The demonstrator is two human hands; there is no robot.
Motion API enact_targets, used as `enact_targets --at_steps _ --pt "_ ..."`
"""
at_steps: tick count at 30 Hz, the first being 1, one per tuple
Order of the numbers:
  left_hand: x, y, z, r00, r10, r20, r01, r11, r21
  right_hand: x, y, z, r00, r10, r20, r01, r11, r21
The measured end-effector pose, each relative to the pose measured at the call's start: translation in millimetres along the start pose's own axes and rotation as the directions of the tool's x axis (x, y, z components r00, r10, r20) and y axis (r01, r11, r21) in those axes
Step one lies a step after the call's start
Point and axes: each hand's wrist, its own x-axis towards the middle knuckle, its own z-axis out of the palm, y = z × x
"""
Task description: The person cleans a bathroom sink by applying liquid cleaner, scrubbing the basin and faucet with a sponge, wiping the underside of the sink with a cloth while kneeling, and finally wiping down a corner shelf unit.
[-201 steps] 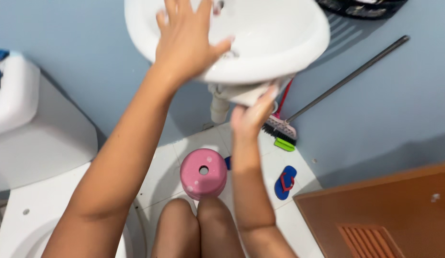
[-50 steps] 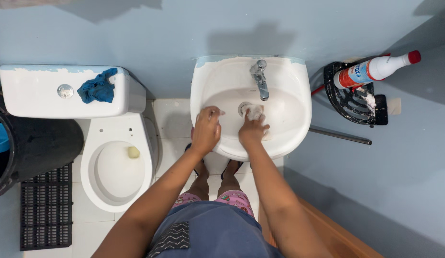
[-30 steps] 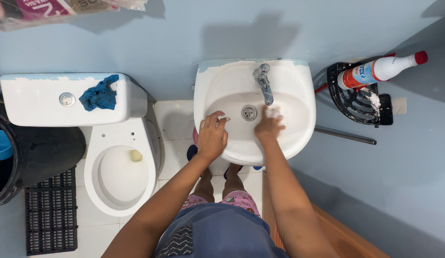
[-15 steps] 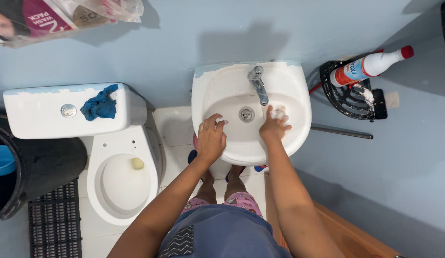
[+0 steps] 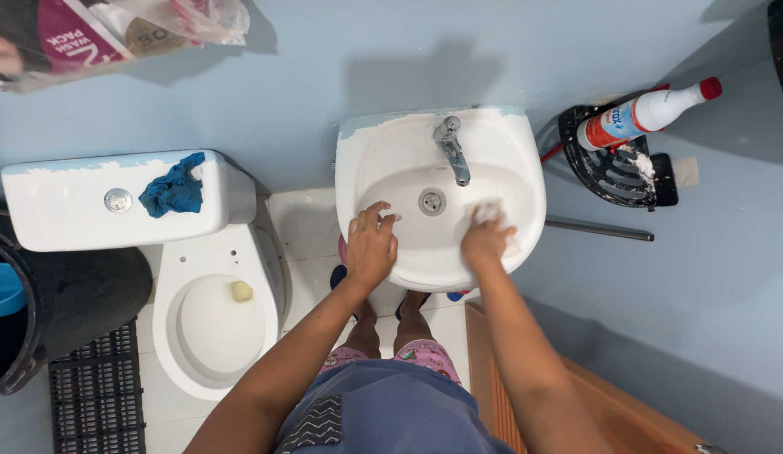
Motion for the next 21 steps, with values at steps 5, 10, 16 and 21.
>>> enact_targets --at_steps 5,10,16,21 --pt "-1 -2 2 0.999 -0.017 0.032 0.017 1.000 -0.001 31 -44 -11 0.992 0.028 0.126 -0.049 0.986 0.162" --pt "0 -3 1 1.000 -0.011 0.026 0.011 1.000 -0.010 -23 -36 -36 0.894 -0.271 0.357 0.231 0.961 0.152" --pt "1 -4 2 1.000 -0.001 0.025 0.001 1.000 -0.017 15 17 -16 0.977 -0.044 0.207 0.063 0.994 -0.085" --pt "2 -2 2 1.000 -0.004 0.017 0.004 1.000 -0.017 29 -24 -26 0.973 -0.023 0.231 0.006 0.997 0.076"
